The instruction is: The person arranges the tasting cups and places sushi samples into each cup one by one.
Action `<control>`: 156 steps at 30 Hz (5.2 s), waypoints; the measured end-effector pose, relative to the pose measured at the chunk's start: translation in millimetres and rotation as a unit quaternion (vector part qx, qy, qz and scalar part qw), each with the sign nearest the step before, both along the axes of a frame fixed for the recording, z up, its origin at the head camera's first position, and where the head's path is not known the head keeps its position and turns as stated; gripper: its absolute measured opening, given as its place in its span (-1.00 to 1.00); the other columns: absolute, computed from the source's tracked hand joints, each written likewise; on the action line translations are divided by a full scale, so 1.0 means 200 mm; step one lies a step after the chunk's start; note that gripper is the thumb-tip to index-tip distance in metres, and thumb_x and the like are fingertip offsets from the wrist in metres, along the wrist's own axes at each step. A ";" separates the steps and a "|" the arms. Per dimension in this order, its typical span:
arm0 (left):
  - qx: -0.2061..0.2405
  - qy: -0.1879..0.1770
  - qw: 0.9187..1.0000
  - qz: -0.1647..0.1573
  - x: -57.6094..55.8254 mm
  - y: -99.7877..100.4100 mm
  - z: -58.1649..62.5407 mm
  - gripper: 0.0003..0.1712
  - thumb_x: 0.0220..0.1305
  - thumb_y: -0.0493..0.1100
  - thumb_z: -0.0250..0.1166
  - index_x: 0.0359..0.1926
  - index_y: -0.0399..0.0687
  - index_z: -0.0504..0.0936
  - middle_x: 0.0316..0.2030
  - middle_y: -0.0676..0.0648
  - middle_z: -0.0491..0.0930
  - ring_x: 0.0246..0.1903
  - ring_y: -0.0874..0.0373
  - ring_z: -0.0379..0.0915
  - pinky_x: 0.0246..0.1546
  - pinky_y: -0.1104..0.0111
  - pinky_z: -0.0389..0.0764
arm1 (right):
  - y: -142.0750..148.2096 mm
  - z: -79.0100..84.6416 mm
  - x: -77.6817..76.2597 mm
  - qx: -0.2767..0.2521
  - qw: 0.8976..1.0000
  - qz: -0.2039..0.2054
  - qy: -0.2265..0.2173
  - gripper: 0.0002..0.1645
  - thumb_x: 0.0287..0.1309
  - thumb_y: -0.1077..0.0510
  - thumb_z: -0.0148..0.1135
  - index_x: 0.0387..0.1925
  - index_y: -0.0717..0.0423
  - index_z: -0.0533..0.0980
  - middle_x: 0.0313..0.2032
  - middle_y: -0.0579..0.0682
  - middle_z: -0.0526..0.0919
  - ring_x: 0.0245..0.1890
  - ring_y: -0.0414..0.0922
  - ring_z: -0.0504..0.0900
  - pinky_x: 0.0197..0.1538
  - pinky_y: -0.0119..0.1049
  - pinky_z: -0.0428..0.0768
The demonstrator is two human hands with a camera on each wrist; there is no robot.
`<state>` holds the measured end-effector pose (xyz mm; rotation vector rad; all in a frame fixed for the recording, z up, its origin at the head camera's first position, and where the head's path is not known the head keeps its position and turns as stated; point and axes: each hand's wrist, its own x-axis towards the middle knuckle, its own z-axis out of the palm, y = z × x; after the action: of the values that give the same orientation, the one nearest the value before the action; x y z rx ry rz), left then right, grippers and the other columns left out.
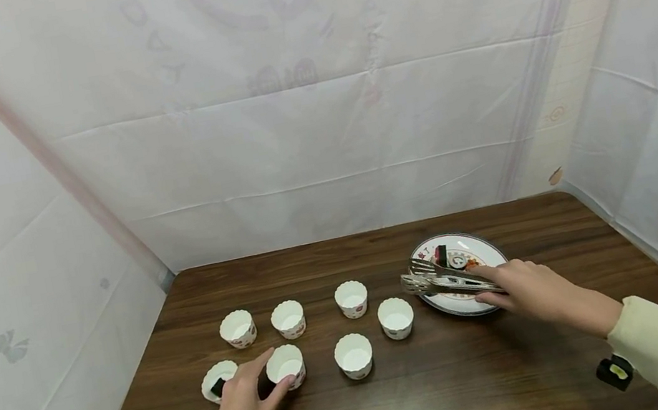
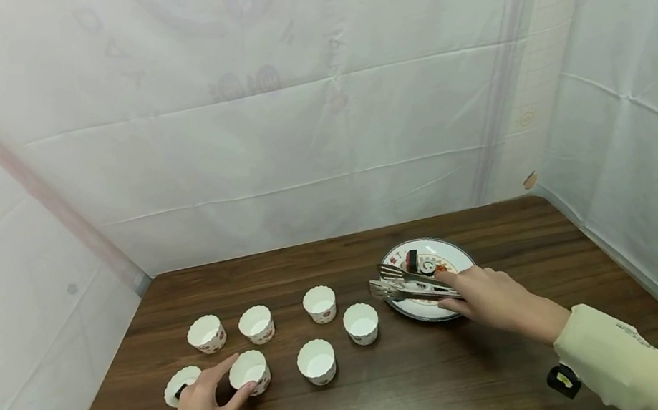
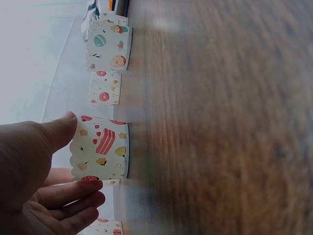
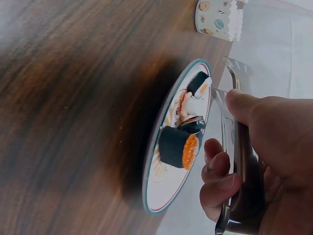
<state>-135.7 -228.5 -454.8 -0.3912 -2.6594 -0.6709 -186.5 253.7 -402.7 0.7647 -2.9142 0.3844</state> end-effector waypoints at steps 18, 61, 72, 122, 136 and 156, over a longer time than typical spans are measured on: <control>0.002 -0.002 1.000 0.003 0.00 0.00 0.00 -0.38 0.08 -0.10 0.62 0.10 -0.35 0.69 -0.04 -0.25 0.73 0.01 -0.23 0.65 -0.07 -0.09 0.65 | 0.05 -0.07 0.08 -0.001 0.998 -0.056 0.002 -0.48 0.29 -0.06 0.40 0.16 0.15 0.61 -0.30 0.06 0.75 -0.35 0.03 0.73 -0.50 0.00 0.60; 0.001 0.002 1.000 0.001 0.00 0.00 -0.01 -0.39 0.08 -0.11 0.62 0.10 -0.35 0.69 -0.06 -0.24 0.74 -0.03 -0.21 0.68 -0.09 -0.05 0.67 | 0.11 -0.13 0.09 -0.012 0.997 -0.058 0.052 -0.57 0.22 0.00 0.47 0.07 0.04 0.66 -0.40 -0.05 0.73 -0.47 0.00 0.70 -0.57 -0.03 0.53; 0.001 0.003 1.000 0.001 0.00 0.00 -0.01 -0.39 0.08 -0.11 0.62 0.10 -0.34 0.69 -0.06 -0.23 0.74 -0.02 -0.21 0.67 -0.08 -0.06 0.66 | 0.12 -0.12 0.09 -0.003 0.996 -0.058 0.069 -0.58 0.21 0.01 0.48 0.07 0.01 0.64 -0.38 -0.05 0.73 -0.46 0.00 0.70 -0.63 -0.08 0.49; 0.002 -0.028 1.000 0.001 0.00 0.01 0.02 -0.37 0.10 -0.09 0.61 0.12 -0.34 0.67 -0.01 -0.20 0.73 0.01 -0.18 0.67 -0.05 -0.02 0.66 | -0.06 0.21 0.02 0.037 0.993 0.034 0.103 -0.62 0.26 0.01 0.44 0.07 -0.02 0.64 -0.57 -0.32 0.44 -0.61 -0.30 0.46 -0.62 -0.30 0.38; 0.004 -0.012 1.000 -0.007 0.00 0.00 0.01 -0.37 0.05 -0.11 0.63 0.10 -0.33 0.68 -0.05 -0.18 0.74 -0.03 -0.15 0.69 -0.08 0.00 0.67 | -0.25 0.26 0.01 0.037 0.991 0.065 0.113 -0.62 0.25 0.01 0.44 0.09 -0.06 0.66 -0.34 -0.13 0.73 -0.44 -0.11 0.69 -0.56 -0.15 0.53; 0.004 -0.014 1.000 -0.005 0.00 0.01 0.03 -0.41 0.10 -0.09 0.62 0.10 -0.30 0.69 -0.04 -0.17 0.75 -0.05 -0.13 0.70 -0.09 0.00 0.68 | -0.53 0.26 -0.02 0.041 0.980 0.148 0.123 -0.72 0.24 0.01 0.46 -0.18 -0.07 0.50 -0.56 -0.21 0.44 -0.59 -0.16 0.55 -0.63 -0.24 0.45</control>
<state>-136.3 -226.5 -449.7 -0.3945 -2.6818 -0.6948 -190.6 148.1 -351.1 1.1723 -2.6024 0.1772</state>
